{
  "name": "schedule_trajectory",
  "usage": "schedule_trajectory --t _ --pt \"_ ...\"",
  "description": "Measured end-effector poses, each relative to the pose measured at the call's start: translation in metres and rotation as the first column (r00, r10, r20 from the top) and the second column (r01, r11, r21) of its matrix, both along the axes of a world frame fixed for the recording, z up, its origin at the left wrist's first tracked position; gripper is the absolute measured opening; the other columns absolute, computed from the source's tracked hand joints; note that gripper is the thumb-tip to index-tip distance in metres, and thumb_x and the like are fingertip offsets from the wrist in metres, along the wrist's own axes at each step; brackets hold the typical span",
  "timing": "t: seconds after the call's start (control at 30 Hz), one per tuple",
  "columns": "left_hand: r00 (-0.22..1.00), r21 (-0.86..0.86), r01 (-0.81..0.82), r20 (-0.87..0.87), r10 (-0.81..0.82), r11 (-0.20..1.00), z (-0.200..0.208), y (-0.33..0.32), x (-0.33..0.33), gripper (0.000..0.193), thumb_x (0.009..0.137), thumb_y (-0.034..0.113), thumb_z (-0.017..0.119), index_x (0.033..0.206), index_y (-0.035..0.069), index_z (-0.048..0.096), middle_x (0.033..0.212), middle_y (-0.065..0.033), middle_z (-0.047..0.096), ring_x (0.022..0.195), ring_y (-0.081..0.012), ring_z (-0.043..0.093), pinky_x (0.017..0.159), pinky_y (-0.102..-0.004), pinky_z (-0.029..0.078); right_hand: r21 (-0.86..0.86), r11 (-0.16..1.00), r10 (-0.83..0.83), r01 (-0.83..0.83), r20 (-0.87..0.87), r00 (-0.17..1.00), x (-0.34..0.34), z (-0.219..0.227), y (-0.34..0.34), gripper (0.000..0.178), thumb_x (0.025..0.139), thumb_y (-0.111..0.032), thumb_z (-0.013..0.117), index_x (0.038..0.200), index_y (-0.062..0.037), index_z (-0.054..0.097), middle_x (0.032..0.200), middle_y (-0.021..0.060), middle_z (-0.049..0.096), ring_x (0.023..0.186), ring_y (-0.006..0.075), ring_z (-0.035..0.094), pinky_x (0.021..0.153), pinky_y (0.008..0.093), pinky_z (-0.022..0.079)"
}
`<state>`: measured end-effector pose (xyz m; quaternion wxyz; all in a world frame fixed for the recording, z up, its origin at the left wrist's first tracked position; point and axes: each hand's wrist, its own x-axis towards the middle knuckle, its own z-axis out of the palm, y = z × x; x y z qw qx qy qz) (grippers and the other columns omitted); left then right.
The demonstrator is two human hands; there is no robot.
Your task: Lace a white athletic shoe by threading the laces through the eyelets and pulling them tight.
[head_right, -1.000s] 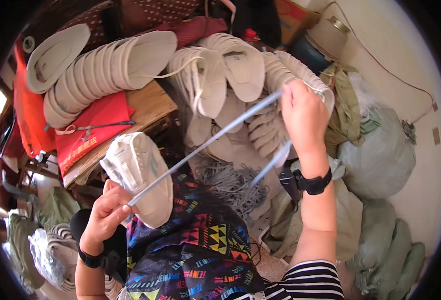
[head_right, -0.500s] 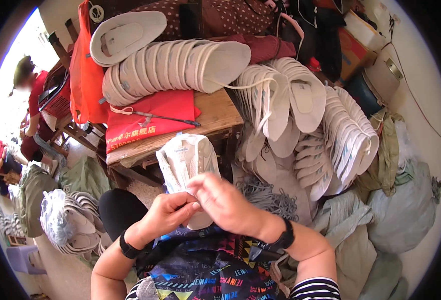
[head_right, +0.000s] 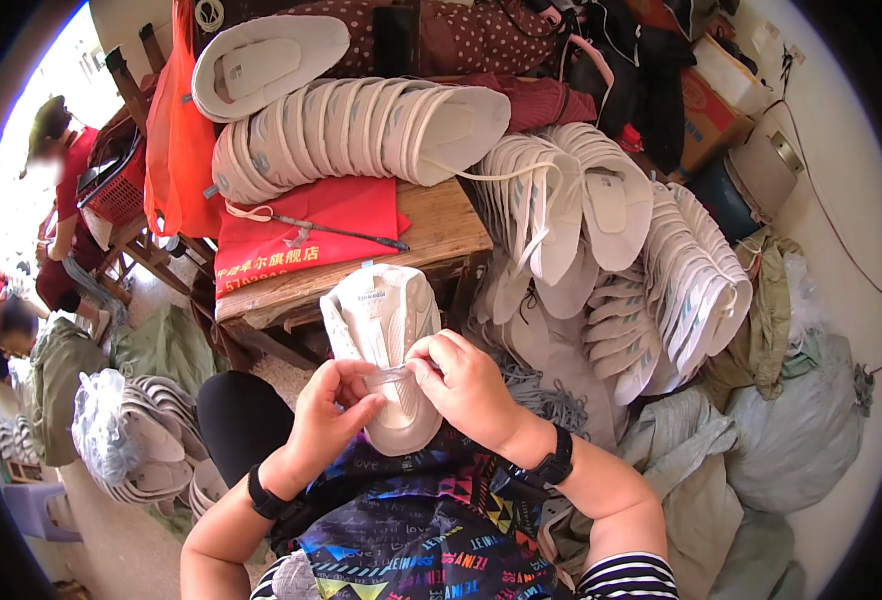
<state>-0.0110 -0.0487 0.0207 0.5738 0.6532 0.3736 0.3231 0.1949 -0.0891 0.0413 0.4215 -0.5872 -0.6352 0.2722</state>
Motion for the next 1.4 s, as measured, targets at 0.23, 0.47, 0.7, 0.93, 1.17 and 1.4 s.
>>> schedule_trajectory --t 0.23,0.47,0.7,0.93,1.17,1.4 --pt "0.972 0.290 0.097 -0.231 -0.029 0.952 0.010 0.002 -0.001 0.037 0.083 0.011 0.076 0.116 0.001 0.060 0.085 -0.0070 0.055 0.066 -0.0157 0.057 0.061 -0.0296 0.051 0.115 0.993 -0.024 -0.001 0.219 0.975 -0.002 0.003 0.000 0.009 0.085 -0.011 0.068 0.090 -0.0060 0.062 0.086 0.0093 0.060 0.077 0.0297 0.063 0.068 0.0372 0.050" --pt "0.969 0.317 0.123 -0.244 -0.044 0.940 0.008 0.004 0.002 0.039 0.082 0.008 0.077 0.117 0.000 0.061 0.085 -0.0051 0.052 0.066 -0.0119 0.053 0.061 -0.0263 0.049 -0.048 0.998 -0.038 0.045 0.123 0.992 -0.005 0.003 0.004 0.009 0.083 -0.008 0.069 0.087 -0.0040 0.062 0.081 0.0085 0.058 0.073 0.0225 0.062 0.065 0.0324 0.049" --pt "0.962 0.268 0.113 -0.270 -0.038 0.957 0.007 0.004 0.003 0.040 0.083 0.014 0.076 0.117 0.002 0.059 0.086 -0.0088 0.055 0.068 -0.0202 0.060 0.064 -0.0328 0.052 -0.094 0.992 -0.088 0.083 -0.046 0.995 -0.008 -0.007 0.005 0.011 0.081 -0.008 0.067 0.084 -0.0048 0.057 0.080 0.0094 0.060 0.067 0.0235 0.060 0.061 0.0348 0.047" --pt "0.970 0.185 0.082 -0.241 -0.035 0.979 0.008 0.004 0.004 0.040 0.081 0.008 0.077 0.116 0.001 0.060 0.084 -0.0021 0.050 0.066 -0.0093 0.051 0.060 -0.0246 0.047 -0.105 0.988 -0.129 0.114 -0.152 0.980 -0.010 -0.014 0.005 0.009 0.082 -0.006 0.066 0.084 -0.0029 0.058 0.076 0.0079 0.057 0.065 0.0163 0.054 0.060 0.0302 0.044" --pt "0.976 0.128 0.076 -0.215 -0.047 0.989 0.002 0.007 0.004 0.040 0.081 0.006 0.077 0.116 0.002 0.060 0.085 -0.0013 0.050 0.067 -0.0082 0.050 0.060 -0.0237 0.047 -0.036 0.998 0.050 -0.050 -0.001 0.999 -0.005 -0.009 0.014 0.012 0.079 -0.005 0.065 0.085 -0.0036 0.055 0.078 0.0111 0.057 0.066 0.0267 0.057 0.060 0.0372 0.046" --pt "0.974 0.177 0.081 -0.221 -0.040 0.981 0.003 0.004 0.004 0.040 0.080 0.007 0.077 0.116 0.001 0.060 0.085 -0.0017 0.050 0.068 -0.0084 0.051 0.062 -0.0244 0.047 0.004 0.998 0.057 -0.060 0.237 0.970 -0.004 0.000 0.014 0.013 0.076 -0.003 0.064 0.085 -0.0035 0.054 0.078 0.0142 0.057 0.069 0.0354 0.057 0.060 0.0419 0.046"
